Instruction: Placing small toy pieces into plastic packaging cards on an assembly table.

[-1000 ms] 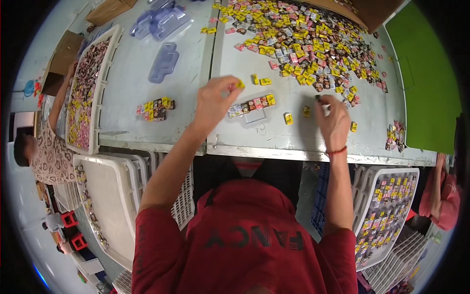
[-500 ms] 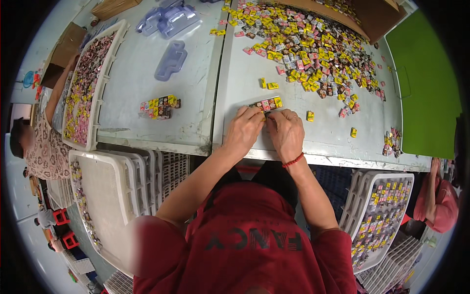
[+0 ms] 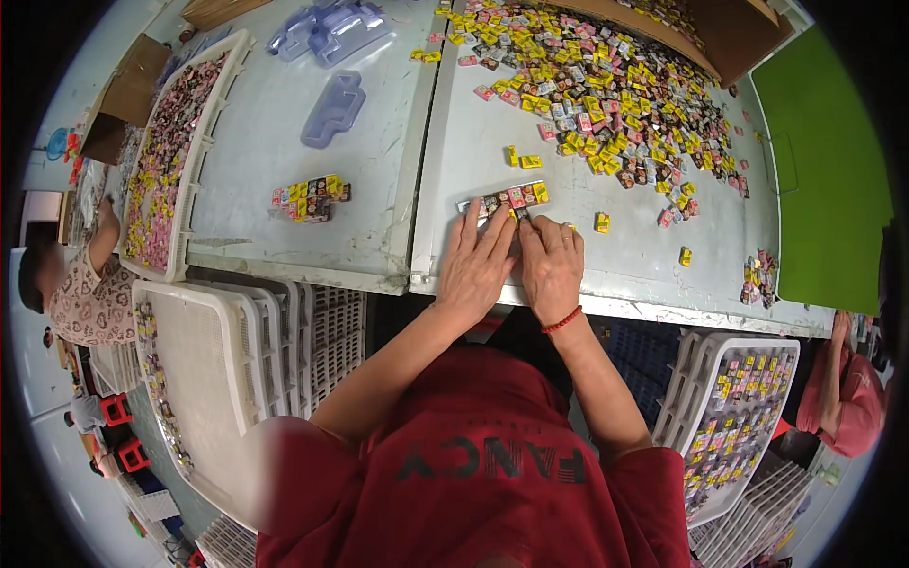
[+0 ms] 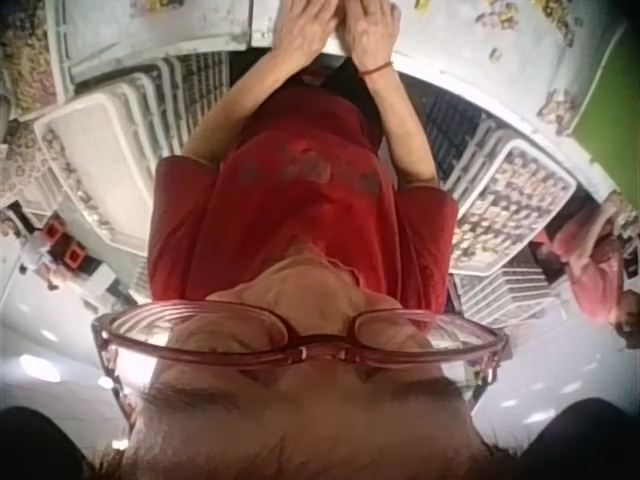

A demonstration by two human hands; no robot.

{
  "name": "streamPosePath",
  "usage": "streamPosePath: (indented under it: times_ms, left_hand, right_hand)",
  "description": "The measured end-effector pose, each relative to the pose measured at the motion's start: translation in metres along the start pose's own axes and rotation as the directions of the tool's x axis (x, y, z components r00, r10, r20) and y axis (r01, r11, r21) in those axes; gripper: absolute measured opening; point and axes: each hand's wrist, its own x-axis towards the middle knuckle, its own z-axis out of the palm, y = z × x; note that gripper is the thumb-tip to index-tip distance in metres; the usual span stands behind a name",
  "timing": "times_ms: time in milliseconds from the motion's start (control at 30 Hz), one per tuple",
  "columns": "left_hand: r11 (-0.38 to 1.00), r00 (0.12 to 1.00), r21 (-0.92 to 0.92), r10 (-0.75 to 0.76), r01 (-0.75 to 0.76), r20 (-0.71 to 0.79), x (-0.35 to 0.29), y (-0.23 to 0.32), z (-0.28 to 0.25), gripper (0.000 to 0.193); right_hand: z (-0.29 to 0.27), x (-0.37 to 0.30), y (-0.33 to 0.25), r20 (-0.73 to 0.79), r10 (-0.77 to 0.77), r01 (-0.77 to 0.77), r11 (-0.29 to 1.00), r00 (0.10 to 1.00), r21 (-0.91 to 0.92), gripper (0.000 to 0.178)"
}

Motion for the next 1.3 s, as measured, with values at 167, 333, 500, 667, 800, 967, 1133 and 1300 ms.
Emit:
streamPosePath:
  times_ms: [167,333,500,667,800,967,1133,1300]
  left_hand:
    - [0.998,0.996,-0.047,-0.036,0.040,0.078,-0.003,-0.003,-0.011,0.060]
    - [0.673,0.832,-0.567,-0.553,0.475,0.041,-0.009,-0.046,-0.035,0.031]
    - [0.441,0.728,-0.635,-0.618,0.634,0.298,0.016,-0.047,-0.032,0.035]
    - [0.402,0.719,-0.674,-0.635,0.619,0.282,0.019,-0.050,-0.027,0.031]
    - [0.694,0.818,-0.471,-0.562,0.545,0.119,0.016,-0.056,-0.028,0.032]
    - [0.999,0.962,-0.039,0.019,-0.031,-0.272,0.023,-0.047,-0.021,0.043]
    - [0.979,0.975,-0.087,0.195,-0.186,0.111,0.033,-0.054,-0.009,0.047]
    - [0.964,0.957,-0.116,0.254,-0.238,0.140,0.035,-0.064,-0.010,0.045]
  right_hand:
    - [-0.006,0.000,0.008,-0.014,0.073,-0.069,0.981,0.997,0.181,0.019]
    - [-0.006,0.015,0.045,0.102,0.334,-0.348,0.914,0.937,0.208,0.024]
    - [0.015,0.029,0.055,0.202,0.359,-0.388,0.912,0.911,0.132,0.029]
    - [0.007,0.028,0.049,0.152,0.438,-0.460,0.869,0.886,0.183,0.026]
    - [-0.008,0.023,0.035,0.154,0.186,-0.218,0.949,0.970,0.229,0.028]
    - [-0.014,0.027,0.038,0.185,-0.166,0.148,0.983,0.969,0.106,0.031]
    - [-0.010,0.035,0.051,0.215,-0.279,0.258,0.959,0.936,0.121,0.027]
    - [-0.009,0.041,0.057,0.321,-0.266,0.187,0.949,0.909,0.255,0.026]
